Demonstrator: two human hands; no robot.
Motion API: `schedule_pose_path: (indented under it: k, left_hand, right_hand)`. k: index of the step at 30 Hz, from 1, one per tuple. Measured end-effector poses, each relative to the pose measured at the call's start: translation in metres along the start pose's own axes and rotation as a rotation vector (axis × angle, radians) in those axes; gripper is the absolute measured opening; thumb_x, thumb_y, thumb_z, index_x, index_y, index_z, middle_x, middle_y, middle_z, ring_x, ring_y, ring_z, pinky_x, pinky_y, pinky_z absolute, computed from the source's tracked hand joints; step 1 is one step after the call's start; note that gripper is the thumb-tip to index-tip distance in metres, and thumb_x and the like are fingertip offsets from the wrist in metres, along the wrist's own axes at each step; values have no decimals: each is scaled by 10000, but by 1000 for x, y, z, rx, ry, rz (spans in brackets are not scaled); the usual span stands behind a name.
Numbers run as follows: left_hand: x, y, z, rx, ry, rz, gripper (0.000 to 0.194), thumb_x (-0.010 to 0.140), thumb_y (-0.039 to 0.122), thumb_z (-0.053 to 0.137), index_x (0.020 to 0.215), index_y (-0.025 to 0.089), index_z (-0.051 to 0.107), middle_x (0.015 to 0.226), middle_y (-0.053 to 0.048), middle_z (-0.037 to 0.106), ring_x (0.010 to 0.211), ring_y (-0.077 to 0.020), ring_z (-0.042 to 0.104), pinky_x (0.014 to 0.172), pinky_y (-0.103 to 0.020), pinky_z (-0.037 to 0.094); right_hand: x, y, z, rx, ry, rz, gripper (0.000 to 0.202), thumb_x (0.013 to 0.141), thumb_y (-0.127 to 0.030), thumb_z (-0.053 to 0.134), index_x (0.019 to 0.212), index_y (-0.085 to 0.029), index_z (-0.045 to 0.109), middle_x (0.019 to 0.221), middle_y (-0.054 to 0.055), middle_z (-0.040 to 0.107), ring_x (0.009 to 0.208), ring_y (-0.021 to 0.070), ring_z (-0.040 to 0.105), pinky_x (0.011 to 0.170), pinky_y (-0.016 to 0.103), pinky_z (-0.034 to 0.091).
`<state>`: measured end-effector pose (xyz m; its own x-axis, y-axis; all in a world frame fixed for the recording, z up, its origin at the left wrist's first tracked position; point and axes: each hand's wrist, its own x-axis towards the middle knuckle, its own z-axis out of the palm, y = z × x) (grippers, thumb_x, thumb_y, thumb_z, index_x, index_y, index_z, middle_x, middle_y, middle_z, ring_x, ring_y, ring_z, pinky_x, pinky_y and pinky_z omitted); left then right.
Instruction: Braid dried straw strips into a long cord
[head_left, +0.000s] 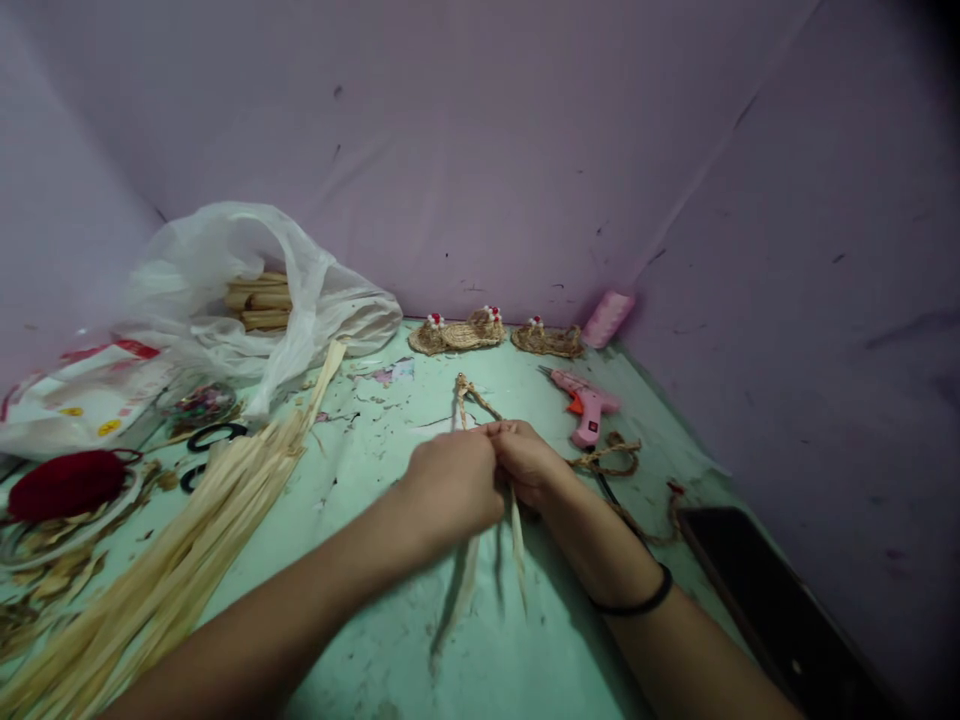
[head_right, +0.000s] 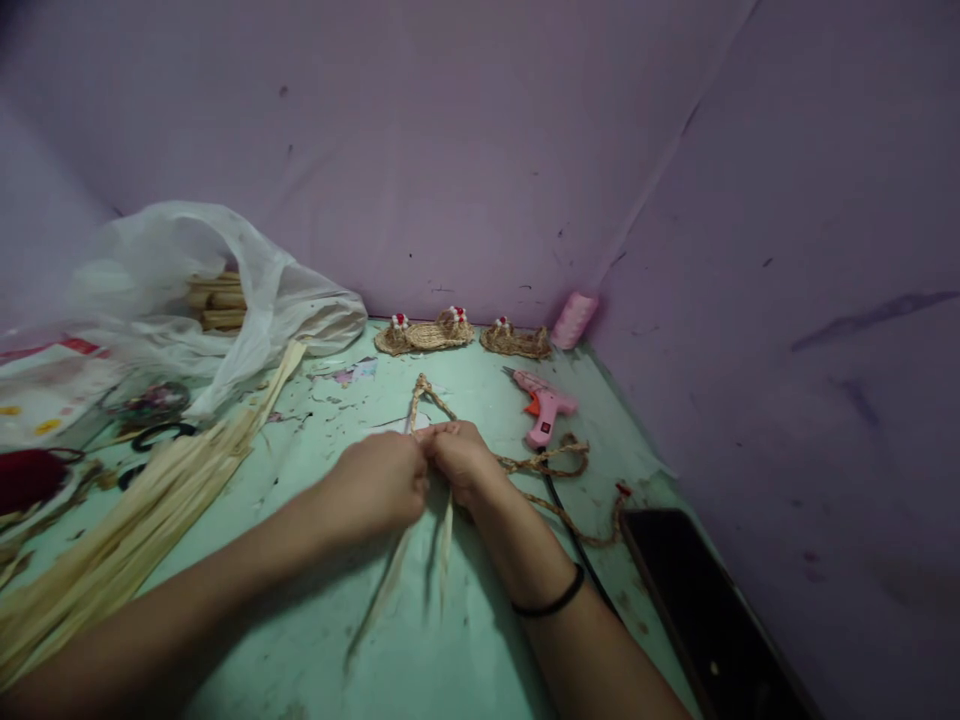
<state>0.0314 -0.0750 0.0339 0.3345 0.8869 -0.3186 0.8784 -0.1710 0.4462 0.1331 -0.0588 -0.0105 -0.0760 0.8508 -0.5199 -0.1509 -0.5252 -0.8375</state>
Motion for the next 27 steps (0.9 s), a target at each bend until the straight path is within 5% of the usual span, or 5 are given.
schedule_pose_path:
  k: [3,7,13,20,27]
  left_hand:
    - [10,-19,-25,-92,115,-85,246,678,313,498,690,117,648,453,-44,522,474,-144,502,470,-232,339]
    - [26,-35,-37,-477,43,-270,367,663,214,522,999,83,591,375,19,467,311,-85,378,384,-203,298]
    - [14,-23,-41,-655,306,-223,664,680,164,535,1302,96,316,409,32,497,270,-83,397,323,-173,257]
    - [0,-5,-38,-866,44,-204,561,731,98,450,1274,28,326,373,20,501,303,-114,453,341,-191,346]
    - [36,-33,-10,-786,-225,-267,111,642,100,496,560,65,563,429,-34,526,357,-101,479,391,-223,406]
  right_hand:
    - [-1,-1,1,-49,6,20,87,506,-34,517,506,-111,557,378,-35,483,326,40,351,366,178,237]
    - [-1,-2,1,-63,-3,22,25,558,-83,562,557,-105,570,412,-27,511,329,41,365,365,181,226]
    - [-4,-4,2,-71,2,13,13,583,-92,572,574,-100,566,418,-20,523,328,47,380,376,191,230]
    - [-1,1,-1,-94,-50,-66,11,562,-105,572,566,-107,563,406,-33,505,341,35,352,391,189,217]
    - [1,6,-4,-137,-144,-128,28,545,-131,570,565,-113,576,504,-4,562,435,57,435,455,187,298]
